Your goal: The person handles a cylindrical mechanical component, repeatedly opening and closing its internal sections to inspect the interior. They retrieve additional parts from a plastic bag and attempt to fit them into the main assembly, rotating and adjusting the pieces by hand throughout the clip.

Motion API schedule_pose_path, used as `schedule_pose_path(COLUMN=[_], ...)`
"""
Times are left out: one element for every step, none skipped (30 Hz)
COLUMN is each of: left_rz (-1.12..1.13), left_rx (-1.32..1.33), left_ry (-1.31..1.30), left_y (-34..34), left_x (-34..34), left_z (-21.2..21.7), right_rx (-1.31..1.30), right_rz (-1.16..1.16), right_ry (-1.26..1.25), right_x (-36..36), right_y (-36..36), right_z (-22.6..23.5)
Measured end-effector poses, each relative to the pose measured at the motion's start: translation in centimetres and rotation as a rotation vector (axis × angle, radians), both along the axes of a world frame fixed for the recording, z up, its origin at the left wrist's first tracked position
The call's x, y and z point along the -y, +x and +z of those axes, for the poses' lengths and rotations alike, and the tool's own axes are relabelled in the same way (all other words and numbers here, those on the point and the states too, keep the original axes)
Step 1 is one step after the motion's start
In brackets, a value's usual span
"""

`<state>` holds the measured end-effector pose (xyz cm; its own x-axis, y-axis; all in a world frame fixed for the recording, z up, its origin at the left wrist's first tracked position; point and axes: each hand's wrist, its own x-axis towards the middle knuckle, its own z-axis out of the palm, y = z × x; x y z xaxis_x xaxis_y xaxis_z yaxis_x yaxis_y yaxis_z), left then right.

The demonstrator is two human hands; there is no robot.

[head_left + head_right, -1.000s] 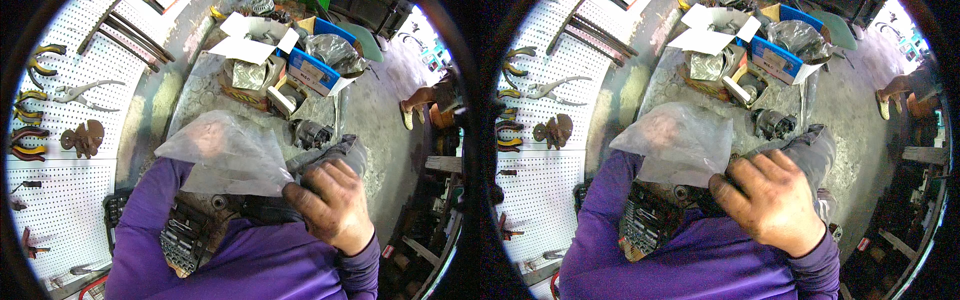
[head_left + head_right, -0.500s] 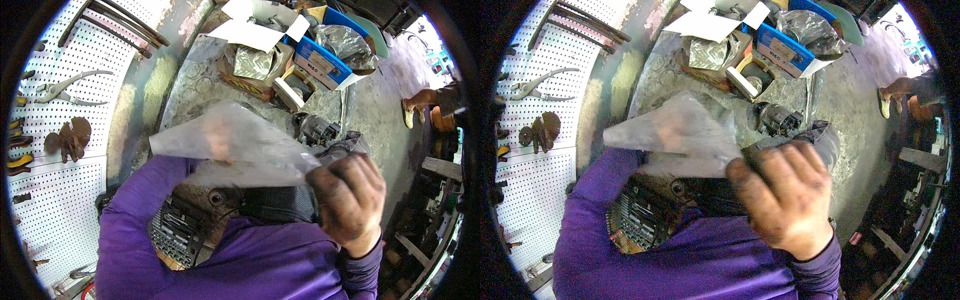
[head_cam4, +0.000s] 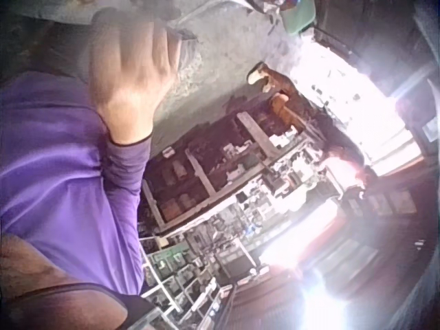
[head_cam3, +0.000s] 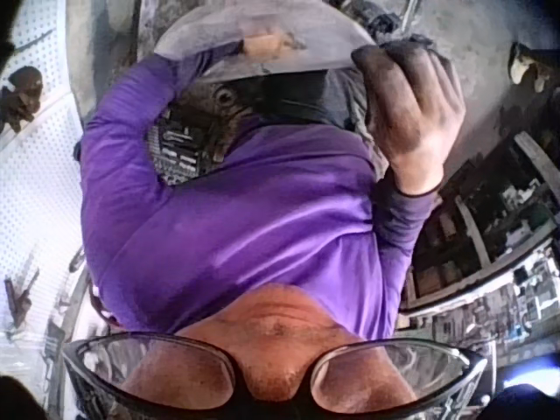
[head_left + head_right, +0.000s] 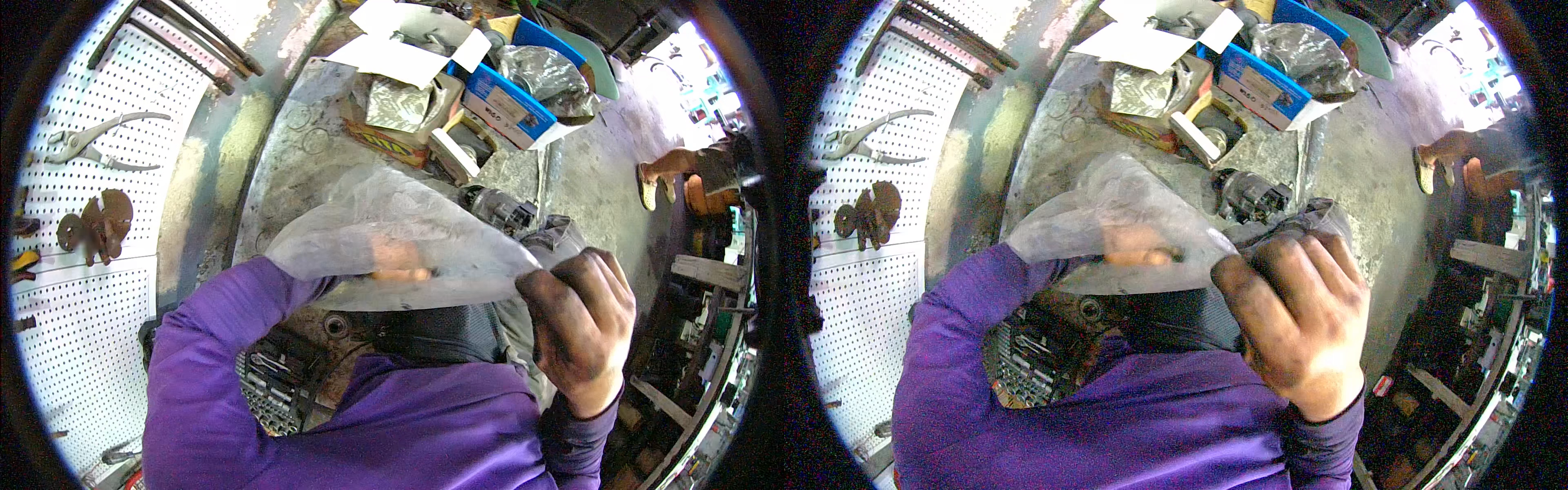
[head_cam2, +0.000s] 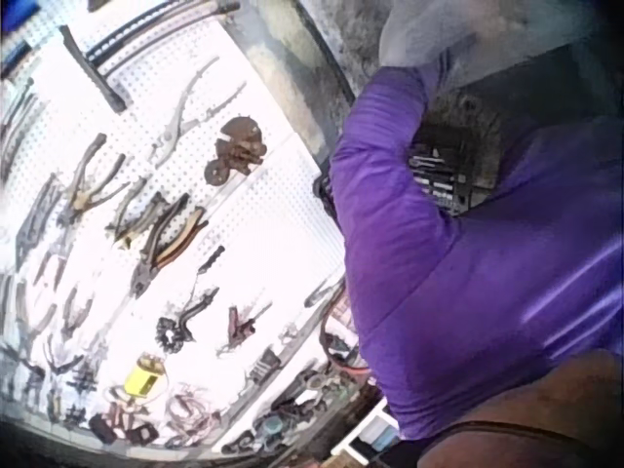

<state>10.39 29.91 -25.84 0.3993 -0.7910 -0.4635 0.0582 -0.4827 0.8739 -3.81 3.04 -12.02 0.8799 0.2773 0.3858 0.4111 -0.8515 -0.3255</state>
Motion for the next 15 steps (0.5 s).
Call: schedule_pose_path(left_rz=[0.024, 0.043, 0.074, 0.117, 0.169, 0.233, 0.303, 0.424, 0.413, 0.431, 0.445, 0.389, 0.333, 0.288, 0.242], left_rx=[-0.063, -0.119, -0.168, -0.215, -0.263, -0.319, -0.373, -0.482, -0.43, -0.413, -0.354, -0.23, -0.106, -0.043, 0.02], left_ry=[-0.036, -0.065, -0.091, -0.112, -0.139, -0.175, -0.219, -0.278, -0.303, -0.322, -0.271, -0.219, -0.114, -0.069, -0.024], left_y=[-0.3, -0.7, -0.9, -1.2, -1.4, -1.5, -1.6, -1.5, -1.6, -1.6, -1.7, -1.5, -1.0, -0.5, -0.1], left_x=[0.0, 0.0, -0.2, -0.5, -0.9, -1.4, -2.0, -2.6, -3.1, -3.3, -3.4, -3.2, -2.7, -2.1, -1.4], left_z=[0.3, 0.6, 0.9, 1.2, 1.6, 2.0, 2.5, 2.9, 3.4, 3.8, 4.1, 4.4, 4.4, 4.4, 4.4], right_rx=[0.004, 0.018, 0.027, 0.05, 0.078, 0.091, 0.107, 0.12, 0.15, 0.147, 0.145, 0.143, 0.134, 0.133, 0.122], right_rz=[-0.021, -0.034, -0.046, -0.055, -0.059, -0.031, -0.004, 0.007, 0.015, 0.029, 0.039, 0.053, 0.031, 0.029, 0.026], right_ry=[0.009, 0.025, 0.021, 0.021, 0.019, 0.041, 0.056, 0.067, 0.077, 0.088, 0.09, 0.086, 0.042, 0.05, 0.049], right_x=[-0.1, -0.3, -0.5, -0.8, -1.1, -1.2, -1.2, -1.4, -1.5, -1.5, -1.6, -1.7, -1.6, -1.5, -1.3], right_y=[0.2, 0.3, 0.4, 0.5, 0.6, 0.6, 0.4, 0.2, 0.1, -0.1, -0.3, -0.4, -0.5, -0.6, -0.7], right_z=[-0.4, -0.7, -0.8, -1.0, -1.1, -0.9, -0.5, -0.3, -0.1, 0.0, 0.0, 0.0, -0.2, -0.3, -0.4])
